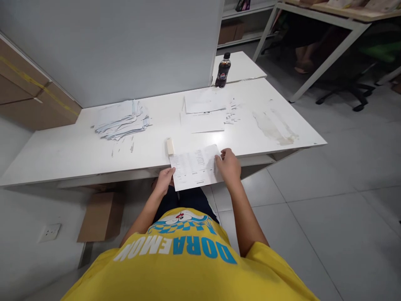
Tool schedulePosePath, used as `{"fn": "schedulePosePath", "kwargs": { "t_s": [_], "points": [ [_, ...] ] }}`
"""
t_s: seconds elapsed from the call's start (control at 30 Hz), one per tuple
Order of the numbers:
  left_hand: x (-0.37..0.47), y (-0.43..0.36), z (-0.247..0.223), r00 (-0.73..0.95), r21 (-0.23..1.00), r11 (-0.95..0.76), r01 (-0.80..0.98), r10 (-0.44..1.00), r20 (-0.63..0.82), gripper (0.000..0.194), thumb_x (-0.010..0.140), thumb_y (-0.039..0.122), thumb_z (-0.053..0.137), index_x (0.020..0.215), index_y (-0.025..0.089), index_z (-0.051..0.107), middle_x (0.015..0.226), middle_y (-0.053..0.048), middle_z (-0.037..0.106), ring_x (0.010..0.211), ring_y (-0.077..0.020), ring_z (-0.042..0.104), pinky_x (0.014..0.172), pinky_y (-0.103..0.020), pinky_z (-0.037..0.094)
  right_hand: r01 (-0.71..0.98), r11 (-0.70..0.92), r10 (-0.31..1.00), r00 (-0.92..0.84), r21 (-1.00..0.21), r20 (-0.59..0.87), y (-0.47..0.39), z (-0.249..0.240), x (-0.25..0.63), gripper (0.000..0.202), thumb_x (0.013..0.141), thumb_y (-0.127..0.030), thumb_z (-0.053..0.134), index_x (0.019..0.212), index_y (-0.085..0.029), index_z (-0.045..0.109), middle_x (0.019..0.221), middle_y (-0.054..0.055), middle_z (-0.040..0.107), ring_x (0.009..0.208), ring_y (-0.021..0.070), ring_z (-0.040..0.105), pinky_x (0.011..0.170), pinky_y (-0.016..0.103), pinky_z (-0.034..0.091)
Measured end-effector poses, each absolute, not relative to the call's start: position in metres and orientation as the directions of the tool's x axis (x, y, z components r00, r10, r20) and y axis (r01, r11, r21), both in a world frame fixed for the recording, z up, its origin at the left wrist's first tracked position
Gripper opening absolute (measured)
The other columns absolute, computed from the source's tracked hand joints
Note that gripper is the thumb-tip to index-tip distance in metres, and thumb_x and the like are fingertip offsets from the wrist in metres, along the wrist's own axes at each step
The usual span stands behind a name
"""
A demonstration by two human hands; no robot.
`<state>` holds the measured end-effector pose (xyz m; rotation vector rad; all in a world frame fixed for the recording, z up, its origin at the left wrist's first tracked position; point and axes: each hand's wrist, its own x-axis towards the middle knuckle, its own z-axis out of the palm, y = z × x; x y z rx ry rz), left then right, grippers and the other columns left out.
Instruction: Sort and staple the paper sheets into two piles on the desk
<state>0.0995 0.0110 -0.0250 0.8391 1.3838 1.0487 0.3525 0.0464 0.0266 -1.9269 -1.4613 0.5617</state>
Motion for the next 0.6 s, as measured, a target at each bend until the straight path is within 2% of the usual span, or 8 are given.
{"fn": "schedulePosePath", "kwargs": {
  "t_s": [0.07,0.13,0.27,0.4,0.5,0.6],
  "points": [
    [0.101,0.009,-0.026,-0.077,0.922,0.36,-0.139,0.925,-0.373,0.041,0.071,0.054,0.071,0.065,0.015,0.061,0.055,-0.001,0.06,0.046,-0.0117,0.052,0.044,-0.022,0.038,0.756,-0.017,0.938,0.238,-0.654,0.251,0.05,0.04,0.335,0.029,0.082,-0.036,0.05,0.104,-0.018,0.056,0.108,0.015,0.062,0.1,0.0311,0.057,0.086,0.046,0.045],
    [0.103,0.006,-0.026,-0.071,0.91,0.364,-0.201,0.921,-0.384,0.04,0.07,0.054,0.071,0.068,0.014,0.062,0.057,-0.001,0.061,0.047,-0.0117,0.053,0.044,-0.021,0.038,0.768,0.152,0.934,0.094,-0.622,0.344,0.054,0.05,0.312,0.029,0.087,-0.034,0.047,0.108,-0.017,0.057,0.112,0.016,0.061,0.106,0.0314,0.054,0.09,0.047,0.044],
    [0.106,0.002,-0.022,-0.068,0.872,0.395,-0.291,0.9,-0.43,0.04,0.066,0.052,0.074,0.073,0.014,0.064,0.058,-0.001,0.062,0.047,-0.0119,0.054,0.043,-0.021,0.037,0.696,0.402,0.912,-0.249,-0.594,0.326,0.063,0.054,0.267,0.028,0.089,-0.026,0.045,0.112,-0.016,0.058,0.116,0.015,0.062,0.11,0.0304,0.054,0.092,0.046,0.045],
    [0.106,0.01,-0.016,-0.084,0.852,0.405,-0.331,0.887,-0.454,0.037,0.063,0.047,0.077,0.066,0.014,0.06,0.054,0.0,0.058,0.047,-0.0112,0.052,0.045,-0.022,0.038,0.622,0.585,0.808,-0.498,-0.52,0.314,0.071,0.044,0.242,0.045,0.083,-0.005,0.039,0.124,-0.014,0.056,0.135,0.014,0.055,0.125,0.0274,0.047,0.098,0.044,0.042],
    [0.106,0.019,-0.011,-0.11,0.85,0.399,-0.344,0.882,-0.459,0.035,0.062,0.045,0.077,0.064,0.015,0.059,0.054,0.001,0.058,0.049,-0.0116,0.053,0.049,-0.023,0.041,0.617,0.646,0.758,-0.589,-0.449,0.281,0.075,0.038,0.236,0.055,0.076,0.004,0.037,0.123,-0.013,0.058,0.136,0.013,0.055,0.126,0.0258,0.047,0.096,0.041,0.041],
    [0.107,0.024,-0.01,-0.141,0.859,0.377,-0.346,0.885,-0.444,0.035,0.063,0.045,0.075,0.063,0.015,0.058,0.055,0.001,0.057,0.05,-0.0116,0.052,0.05,-0.023,0.04,0.647,0.641,0.765,-0.584,-0.413,0.272,0.077,0.04,0.232,0.056,0.073,0.006,0.038,0.119,-0.015,0.062,0.133,0.01,0.059,0.121,0.0256,0.051,0.093,0.04,0.04]
  ]
}}
